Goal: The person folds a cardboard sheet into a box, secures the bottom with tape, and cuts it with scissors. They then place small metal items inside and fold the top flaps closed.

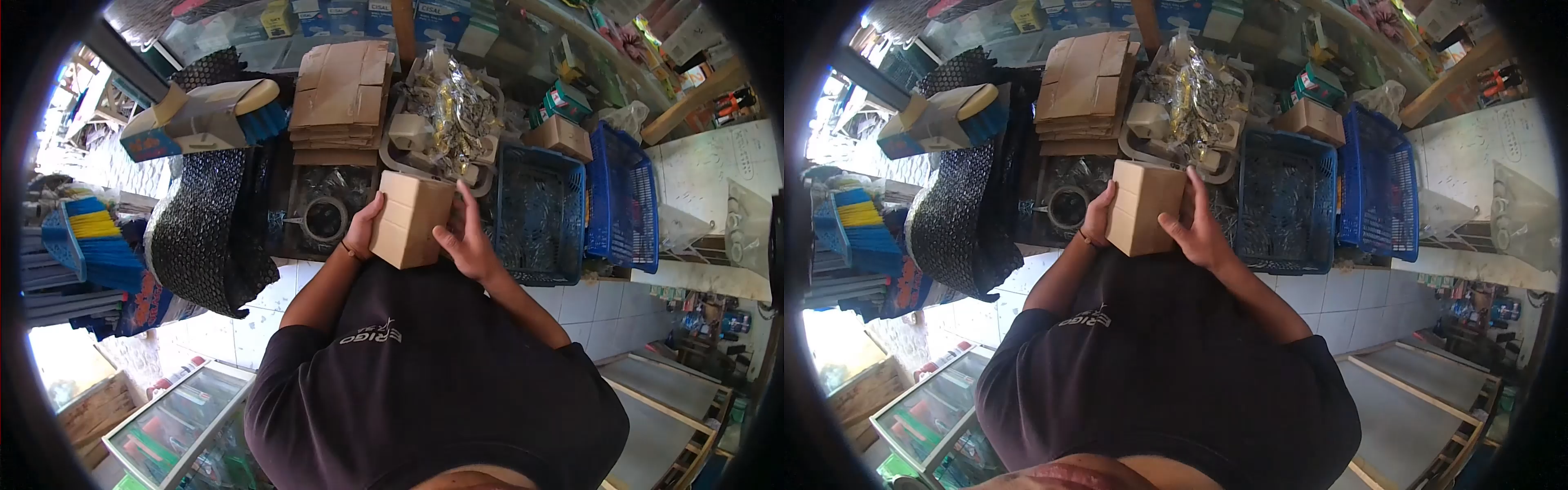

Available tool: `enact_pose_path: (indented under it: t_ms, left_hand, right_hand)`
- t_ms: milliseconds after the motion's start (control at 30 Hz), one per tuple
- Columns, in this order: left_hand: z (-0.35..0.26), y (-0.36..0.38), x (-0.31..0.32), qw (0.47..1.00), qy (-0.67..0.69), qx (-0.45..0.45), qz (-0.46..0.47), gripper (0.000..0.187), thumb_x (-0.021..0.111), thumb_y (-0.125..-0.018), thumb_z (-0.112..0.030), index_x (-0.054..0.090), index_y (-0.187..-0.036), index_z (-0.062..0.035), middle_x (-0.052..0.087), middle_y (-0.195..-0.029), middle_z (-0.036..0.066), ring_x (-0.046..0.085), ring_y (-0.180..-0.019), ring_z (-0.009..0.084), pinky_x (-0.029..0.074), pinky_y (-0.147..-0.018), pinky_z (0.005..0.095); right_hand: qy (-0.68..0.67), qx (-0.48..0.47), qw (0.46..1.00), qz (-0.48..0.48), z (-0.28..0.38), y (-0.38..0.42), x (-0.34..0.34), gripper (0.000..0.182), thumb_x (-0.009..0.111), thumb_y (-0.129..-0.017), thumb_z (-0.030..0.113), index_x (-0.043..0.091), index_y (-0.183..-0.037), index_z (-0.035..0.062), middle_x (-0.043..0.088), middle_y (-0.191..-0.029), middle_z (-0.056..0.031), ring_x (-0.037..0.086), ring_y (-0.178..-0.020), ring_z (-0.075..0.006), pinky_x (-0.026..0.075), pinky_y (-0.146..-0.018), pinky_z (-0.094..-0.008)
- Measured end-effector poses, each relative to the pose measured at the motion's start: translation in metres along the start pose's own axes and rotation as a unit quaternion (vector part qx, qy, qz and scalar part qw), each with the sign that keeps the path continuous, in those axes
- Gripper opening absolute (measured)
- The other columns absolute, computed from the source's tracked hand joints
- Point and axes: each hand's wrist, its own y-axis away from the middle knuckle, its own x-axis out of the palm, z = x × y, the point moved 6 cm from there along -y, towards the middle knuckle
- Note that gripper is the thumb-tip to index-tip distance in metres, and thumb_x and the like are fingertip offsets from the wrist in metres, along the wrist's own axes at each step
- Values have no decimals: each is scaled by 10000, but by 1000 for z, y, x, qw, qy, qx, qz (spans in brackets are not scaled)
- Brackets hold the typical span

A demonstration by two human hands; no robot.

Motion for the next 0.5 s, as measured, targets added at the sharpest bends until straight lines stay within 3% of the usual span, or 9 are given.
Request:
enact_pose_path:
  t_ms: [100,133,167,233,333,367,400,500]
  left_hand:
    - [-33,3,24,962,-265,53,28,565,489,-943,-376,374,-1394,-54,532,-1279,120,528,-1169,235,426,-973,354]
    - [-42,0,35,946,-317,60,28,602,571,-906,-299,354,-1409,-48,533,-1261,92,545,-1126,193,438,-944,314]
    - [-49,-1,50,926,-363,98,30,675,632,-865,-316,349,-1415,-47,517,-1284,123,523,-1157,218,416,-966,330]
    - [-65,-5,63,748,-627,212,60,724,693,-792,-373,410,-1393,-86,498,-1302,147,492,-1189,274,388,-988,376]
    - [-67,-6,82,563,-793,222,69,717,728,-733,-362,472,-1352,-105,484,-1315,152,470,-1185,321,365,-996,428]
    - [-61,-8,82,542,-806,226,72,720,737,-713,-367,484,-1345,-131,488,-1306,149,474,-1173,332,365,-993,438]
    - [-56,-8,80,521,-819,229,75,723,746,-693,-372,496,-1337,-158,492,-1296,146,477,-1161,343,366,-990,449]
    - [-36,-9,75,460,-854,227,90,703,742,-671,-433,529,-1310,-233,497,-1284,133,476,-1167,329,377,-973,451]
  right_hand:
    - [45,34,997,-48,2,-7,-22,821,631,-893,260,73,-1469,84,303,-1420,-214,402,-1256,-280,382,-997,-380]
    - [46,33,996,-68,-2,-9,-28,825,656,-871,291,118,-1466,97,322,-1410,-199,457,-1194,-272,426,-947,-378]
    - [62,31,996,-64,-2,-11,-31,829,665,-860,307,137,-1462,91,323,-1410,-199,458,-1195,-275,422,-952,-384]
    - [96,26,994,-52,-3,-15,-36,840,685,-839,338,175,-1454,79,324,-1408,-199,459,-1197,-281,416,-962,-396]
    - [298,-52,953,-5,6,-15,-30,847,737,-765,300,257,-1422,66,324,-1404,-208,378,-1277,-340,343,-1044,-419]
    - [381,-89,920,11,10,-14,-25,850,747,-750,280,266,-1417,65,324,-1402,-210,357,-1294,-352,325,-1060,-420]
    - [383,-76,920,27,9,-13,-23,867,761,-714,233,273,-1412,70,328,-1395,-208,310,-1320,-370,296,-1082,-418]
    - [399,-40,916,23,-10,-5,-26,845,762,-715,223,299,-1409,86,331,-1408,-185,326,-1321,-346,286,-1087,-411]
